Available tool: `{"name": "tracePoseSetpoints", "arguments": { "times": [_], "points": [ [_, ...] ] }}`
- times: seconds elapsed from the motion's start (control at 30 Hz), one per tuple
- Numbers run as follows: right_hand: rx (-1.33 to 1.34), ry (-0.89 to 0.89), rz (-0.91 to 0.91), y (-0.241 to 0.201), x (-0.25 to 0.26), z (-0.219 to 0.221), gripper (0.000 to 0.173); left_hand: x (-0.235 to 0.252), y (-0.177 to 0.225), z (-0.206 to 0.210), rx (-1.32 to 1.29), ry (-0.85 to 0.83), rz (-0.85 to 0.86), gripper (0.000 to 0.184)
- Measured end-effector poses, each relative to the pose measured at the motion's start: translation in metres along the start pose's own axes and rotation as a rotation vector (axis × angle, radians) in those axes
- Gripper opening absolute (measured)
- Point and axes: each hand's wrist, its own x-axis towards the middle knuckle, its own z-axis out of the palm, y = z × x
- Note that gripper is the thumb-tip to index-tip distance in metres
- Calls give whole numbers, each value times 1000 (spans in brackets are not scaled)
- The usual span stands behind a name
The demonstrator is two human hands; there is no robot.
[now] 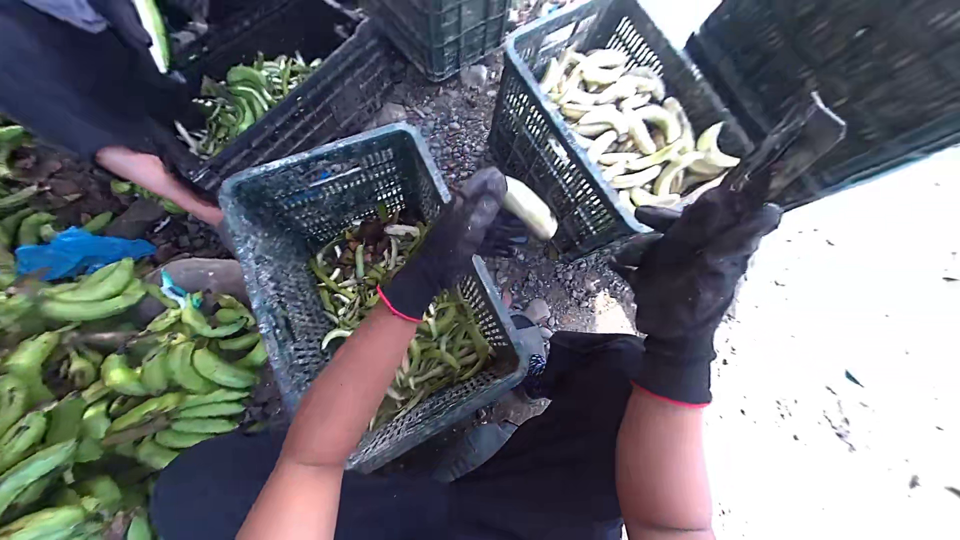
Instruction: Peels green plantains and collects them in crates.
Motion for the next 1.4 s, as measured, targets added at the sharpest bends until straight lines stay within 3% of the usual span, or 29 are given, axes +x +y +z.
{"name": "tracePoseSetpoints", "arguments": {
  "times": [0.03,0.1,0.2,0.27,0.37,0.43,0.5,0.6,0.73,0.83,0.9,1.0,1.1,1.23,1.3,1.4],
  "points": [
    [20,25,25,-1,0,-4,50,9,16,13,-14,-9,21,46],
    [49,68,40,-3,4,-13,51,11,26,26,193,47,65,46],
    [102,157,31,-11,6,-23,46,-8,-11,3,840,279,104,51],
    [189,247,29,-12,11,-29,51,-22,-43,-19,1173,333,-118,60],
    [325,255,28,-10,13,-34,60,-35,-94,-33,1460,19,-546,71],
    [400,202,20,-7,14,-32,72,-32,-135,-29,1489,-101,-633,77],
    [381,179,28,-4,13,-30,76,-26,-176,-28,1448,-102,-622,79],
    [323,147,24,-2,12,-30,56,-24,-212,-32,1313,63,-637,67],
    [251,150,-13,-5,21,-21,38,-31,-192,-39,1068,179,-632,54],
    [292,118,26,1,28,-17,41,-36,-178,-63,1028,134,-624,68],
    [359,11,28,6,31,-10,46,-42,-177,-83,912,238,-579,71],
    [393,-74,-27,13,36,4,39,-66,-176,-111,645,419,-471,52],
    [321,-94,-29,15,36,19,29,-99,-173,-132,738,357,-614,54],
    [273,-46,-85,27,41,38,37,-113,-173,-131,1028,57,-782,62],
    [325,-110,-26,35,42,40,46,-114,-170,-118,1143,83,-804,55],
    [378,-96,44,18,35,66,33,-107,-182,-107,1218,127,-752,65]
  ]
}}
